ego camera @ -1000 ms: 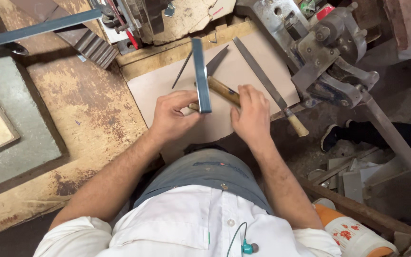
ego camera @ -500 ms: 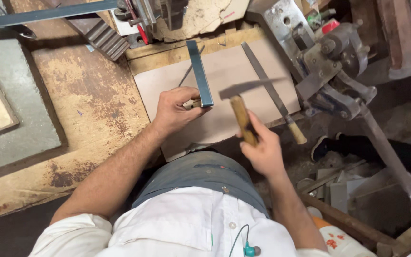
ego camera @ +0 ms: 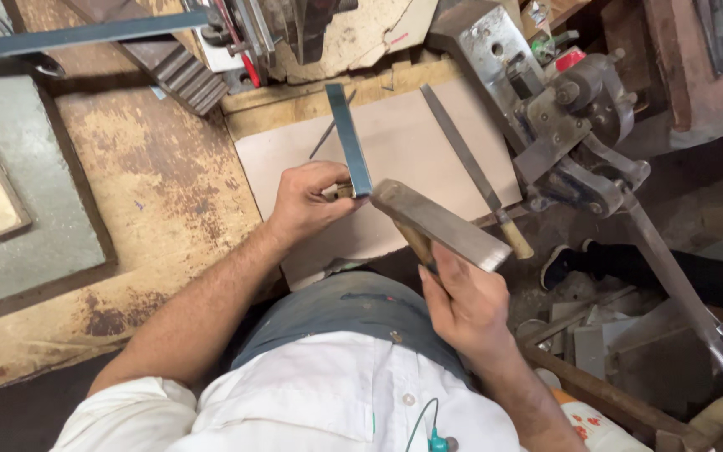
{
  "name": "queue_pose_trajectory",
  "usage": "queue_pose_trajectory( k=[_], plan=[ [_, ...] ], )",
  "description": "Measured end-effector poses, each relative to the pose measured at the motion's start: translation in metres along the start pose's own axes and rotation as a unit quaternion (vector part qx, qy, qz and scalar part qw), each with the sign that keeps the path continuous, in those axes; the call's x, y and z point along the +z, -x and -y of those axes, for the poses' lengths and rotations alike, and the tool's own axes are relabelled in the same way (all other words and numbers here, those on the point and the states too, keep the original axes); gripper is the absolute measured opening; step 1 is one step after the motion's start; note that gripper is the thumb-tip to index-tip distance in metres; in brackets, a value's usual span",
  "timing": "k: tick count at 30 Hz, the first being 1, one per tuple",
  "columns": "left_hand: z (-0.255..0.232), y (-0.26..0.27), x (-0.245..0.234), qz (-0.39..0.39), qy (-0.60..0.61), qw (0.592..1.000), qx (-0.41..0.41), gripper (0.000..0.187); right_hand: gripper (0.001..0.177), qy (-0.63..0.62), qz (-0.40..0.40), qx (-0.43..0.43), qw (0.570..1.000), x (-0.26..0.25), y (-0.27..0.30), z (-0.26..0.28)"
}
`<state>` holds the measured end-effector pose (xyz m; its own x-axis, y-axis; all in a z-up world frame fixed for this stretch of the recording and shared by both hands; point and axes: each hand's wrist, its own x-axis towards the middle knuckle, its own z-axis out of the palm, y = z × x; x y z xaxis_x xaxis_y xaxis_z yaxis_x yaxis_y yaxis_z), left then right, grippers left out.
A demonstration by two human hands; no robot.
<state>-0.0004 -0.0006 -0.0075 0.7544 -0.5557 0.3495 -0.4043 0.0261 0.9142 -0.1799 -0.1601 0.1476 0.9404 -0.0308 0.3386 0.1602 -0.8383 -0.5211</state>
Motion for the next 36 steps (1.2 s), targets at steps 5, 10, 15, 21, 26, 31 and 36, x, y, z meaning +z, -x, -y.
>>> queue_pose_trajectory(
  k=[5,10,15,21,26,31,36],
  plan=[
    [-0.002,0.000,-0.001,-0.007,0.005,0.999,0.047,0.026,0.058,0.001,0.039,0.034,0.999,-0.001,-0.002,-0.002],
    [0.001,0.005,-0.001,0.009,0.026,1.000,0.005,0.030,0.057,0.000,0.039,0.064,0.997,0.007,0.006,-0.003],
    [-0.007,0.003,-0.002,0.042,-0.013,0.995,0.094,0.031,0.058,-0.022,0.045,0.084,0.995,-0.007,0.005,-0.014],
    [-0.012,0.011,-0.006,0.012,0.015,1.000,0.018,0.032,0.064,-0.332,0.015,0.389,0.859,0.043,0.026,-0.088],
    [-0.004,0.014,-0.007,0.052,0.370,0.914,-0.159,0.038,0.055,-0.062,0.051,0.260,0.962,0.063,0.022,-0.112],
    [0.003,0.022,0.005,0.032,0.514,0.836,-0.188,0.037,0.044,-0.041,-0.018,0.089,0.995,0.039,-0.002,-0.061],
    [0.000,0.022,0.029,0.026,0.583,0.792,-0.183,0.036,0.041,-0.127,-0.022,0.086,0.988,0.058,-0.015,-0.039]
  ],
)
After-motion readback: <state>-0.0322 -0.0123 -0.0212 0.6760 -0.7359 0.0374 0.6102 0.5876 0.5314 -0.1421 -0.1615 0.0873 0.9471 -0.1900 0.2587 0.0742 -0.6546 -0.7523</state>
